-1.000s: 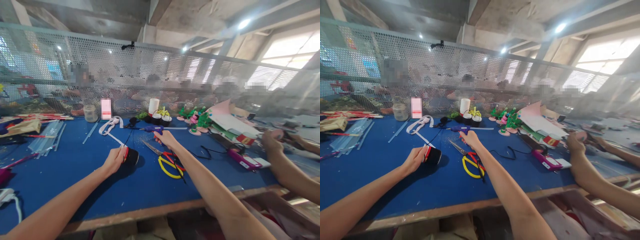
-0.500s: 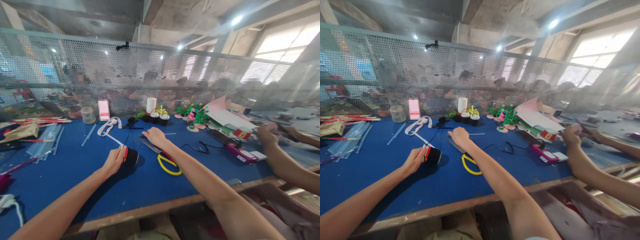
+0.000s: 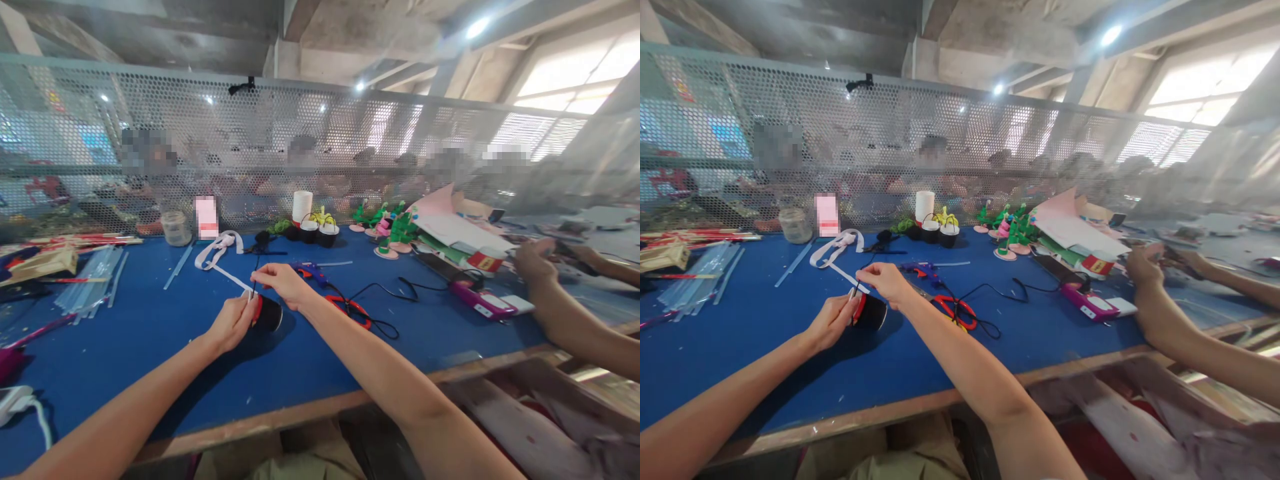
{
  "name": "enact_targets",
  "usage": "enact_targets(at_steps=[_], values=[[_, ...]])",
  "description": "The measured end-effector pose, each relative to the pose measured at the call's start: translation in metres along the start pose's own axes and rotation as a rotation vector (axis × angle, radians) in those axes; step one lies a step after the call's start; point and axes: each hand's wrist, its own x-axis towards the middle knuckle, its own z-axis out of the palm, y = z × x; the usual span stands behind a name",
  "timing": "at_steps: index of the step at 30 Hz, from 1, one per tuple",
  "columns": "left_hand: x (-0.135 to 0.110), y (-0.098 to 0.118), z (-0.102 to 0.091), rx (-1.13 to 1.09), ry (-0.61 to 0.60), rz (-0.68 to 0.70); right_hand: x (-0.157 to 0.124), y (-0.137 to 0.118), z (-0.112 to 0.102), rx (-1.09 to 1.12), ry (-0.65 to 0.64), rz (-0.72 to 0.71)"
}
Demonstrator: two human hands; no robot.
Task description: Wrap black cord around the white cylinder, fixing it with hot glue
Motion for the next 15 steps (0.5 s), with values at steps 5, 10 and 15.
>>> enact_targets(at_steps=[5, 10, 15], values=[[0.004, 0.000, 0.003, -0.284, 0.023, -0.304, -0.010, -0.012, -0.007, 0.032, 0.084, -0.132], [0.008, -0.003, 0.004, -0.516, 0.073, -0.462, -0.018, -0.017, -0.010, 0.017, 0.127, -0.259], [0.007, 0.001, 0.005, -0.530, 0.054, -0.522, -0.015, -0.011, -0.012, -0.055, 0.153, -0.319]])
